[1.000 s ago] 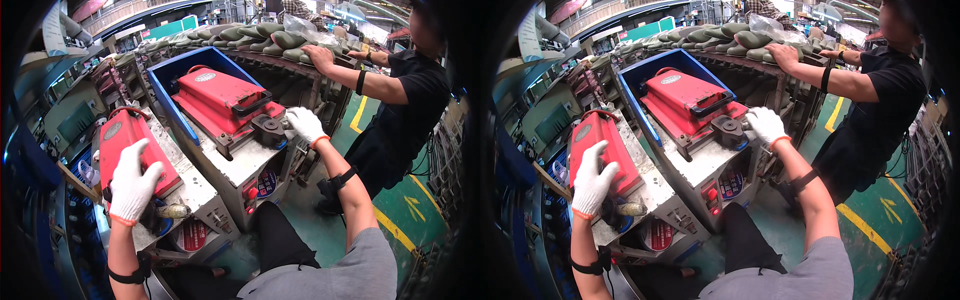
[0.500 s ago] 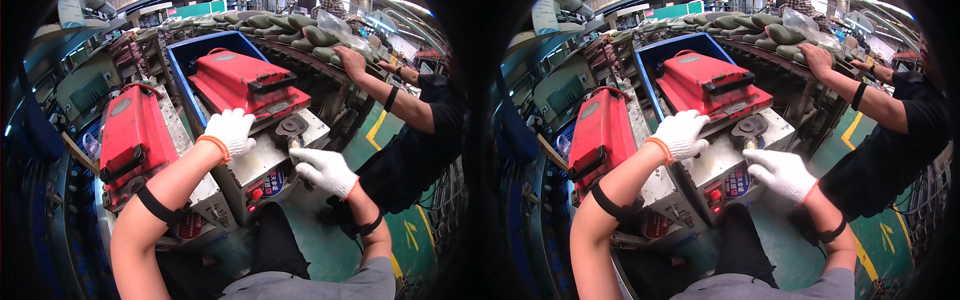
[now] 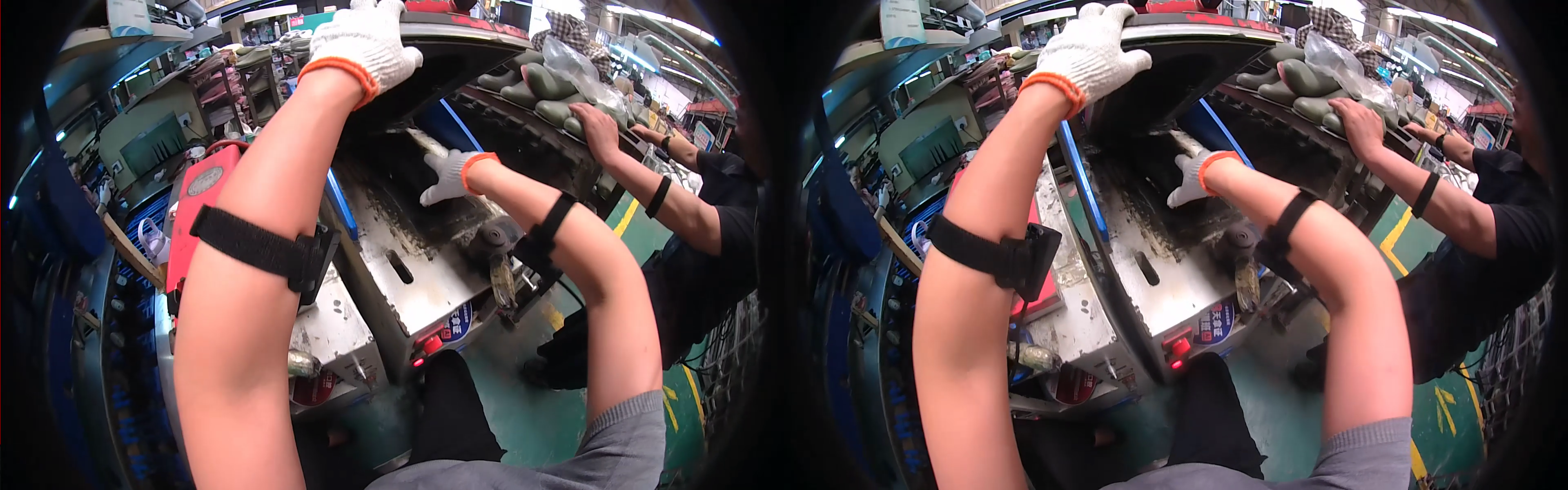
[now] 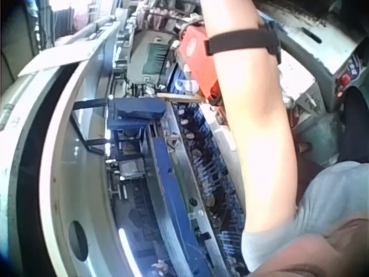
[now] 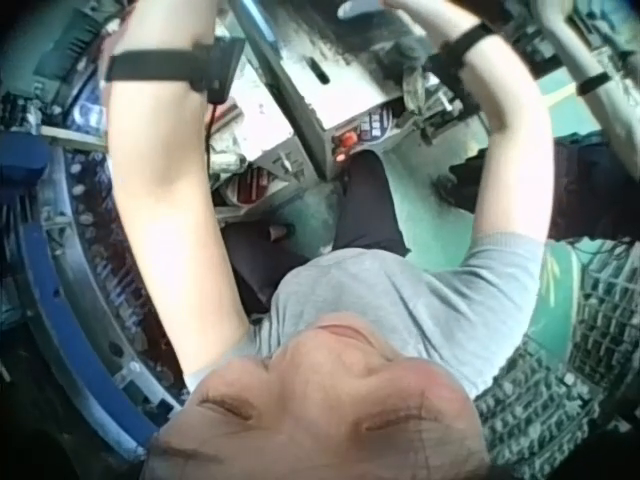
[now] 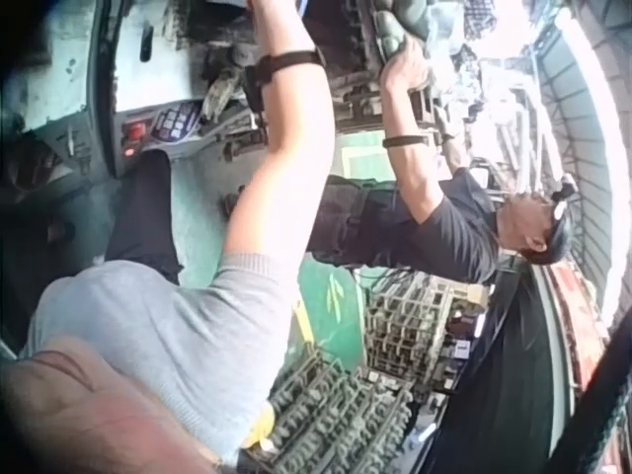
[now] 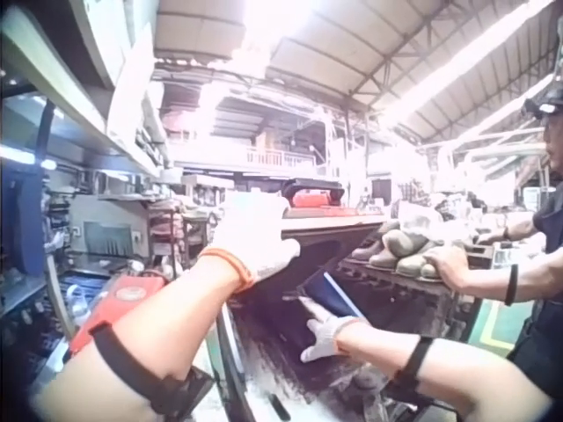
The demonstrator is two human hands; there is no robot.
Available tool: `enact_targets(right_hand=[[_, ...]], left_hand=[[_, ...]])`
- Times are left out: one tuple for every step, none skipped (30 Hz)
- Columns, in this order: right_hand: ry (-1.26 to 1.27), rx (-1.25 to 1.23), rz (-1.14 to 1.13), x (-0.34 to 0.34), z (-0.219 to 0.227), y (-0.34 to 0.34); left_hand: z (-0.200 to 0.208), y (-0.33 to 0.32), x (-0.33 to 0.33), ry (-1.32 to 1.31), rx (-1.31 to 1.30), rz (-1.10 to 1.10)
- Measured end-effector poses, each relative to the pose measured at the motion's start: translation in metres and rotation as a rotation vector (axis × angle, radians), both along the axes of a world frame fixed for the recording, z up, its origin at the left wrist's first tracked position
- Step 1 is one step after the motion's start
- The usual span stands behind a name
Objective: Operating a heat-press machine to bond soles to shoe uppers and placing finished shoes on a conveyor.
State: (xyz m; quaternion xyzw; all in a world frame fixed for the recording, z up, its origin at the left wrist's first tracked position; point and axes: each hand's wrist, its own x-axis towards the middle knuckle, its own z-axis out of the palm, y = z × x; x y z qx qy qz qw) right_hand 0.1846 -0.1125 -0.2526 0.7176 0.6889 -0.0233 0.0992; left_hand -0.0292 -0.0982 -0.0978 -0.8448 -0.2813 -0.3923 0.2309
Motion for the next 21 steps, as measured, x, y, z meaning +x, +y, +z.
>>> enact_targets(right_hand=[[-0.014, -0.014, 0.010, -0.002, -0.009, 0.015], [-0.043, -0.037, 0.000, -0.002, -0.016, 0.028], [0.069, -0.102, -0.039, -0.001, -0.027, 0.034], [0.075, -0.127, -0.089, -0.001, -0.030, 0.043], [0.101, -0.068, -0.078, 0.003, -0.033, 0.045], [0.107, -0.040, -0.109, 0.006, -0.032, 0.046], [0.272, 0.057, -0.112, 0.009, -0.027, 0.046], [0.405, 0.126, -0.152, 0.015, -0.020, 0.038], [0.764, 0.124, 0.031, 0.016, -0.007, 0.036], [1.103, 0.201, -0.287, 0.011, -0.003, 0.028], [1.229, 0.143, -0.405, 0.020, 0.010, 0.008], [1.347, 0.069, -0.465, 0.028, 0.026, -0.012], [1.431, 0.050, -0.464, 0.031, 0.032, -0.033], [1.505, 0.190, -0.396, 0.032, 0.030, -0.060], [1.524, 0.247, -0.471, 0.032, 0.034, -0.075], [1.518, 0.288, -0.508, 0.035, 0.036, -0.091], [1.594, 0.141, -0.413, 0.041, 0.040, -0.111], [1.580, 0.184, -0.477, 0.041, 0.037, -0.124], [1.586, 0.265, -0.464, 0.040, 0.032, -0.137], [1.581, 0.354, -0.460, 0.039, 0.028, -0.148], [1.615, 0.377, -0.437, 0.039, 0.024, -0.159]], left_hand=[[0.003, 0.004, 0.003, -0.031, 0.012, 0.049], [0.006, 0.009, 0.003, -0.061, 0.022, 0.098], [0.007, 0.015, 0.002, -0.084, 0.047, 0.093], [0.005, 0.020, 0.003, -0.107, 0.070, 0.086], [0.003, 0.026, 0.003, -0.128, 0.091, 0.078], [0.000, 0.031, 0.004, -0.139, 0.105, 0.058], [-0.002, 0.035, 0.005, -0.148, 0.120, 0.034], [-0.005, 0.037, 0.006, -0.157, 0.136, 0.006], [-0.011, 0.037, 0.008, -0.222, 0.233, 0.020], [-0.018, 0.033, 0.010, -0.268, 0.310, 0.102], [-0.028, 0.027, 0.011, -0.245, 0.456, 0.094], [-0.038, 0.018, 0.008, -0.239, 0.613, 0.032], [-0.048, 0.008, 0.004, -0.161, 0.637, -0.121], [-0.058, -0.001, 0.000, -0.105, 0.673, -0.351], [-0.079, -0.016, -0.003, 0.011, 0.218, -0.166], [-0.096, -0.030, -0.007, 0.101, -0.215, 0.009], [-0.101, -0.034, -0.010, 0.168, -0.401, 0.105], [-0.104, -0.037, -0.011, 0.267, -0.639, 0.237], [-0.104, -0.039, -0.007, 0.227, -0.603, 0.143], [-0.104, -0.041, -0.005, 0.212, -0.599, 0.066], [-0.100, -0.042, -0.002, 0.201, -0.712, 0.112]])
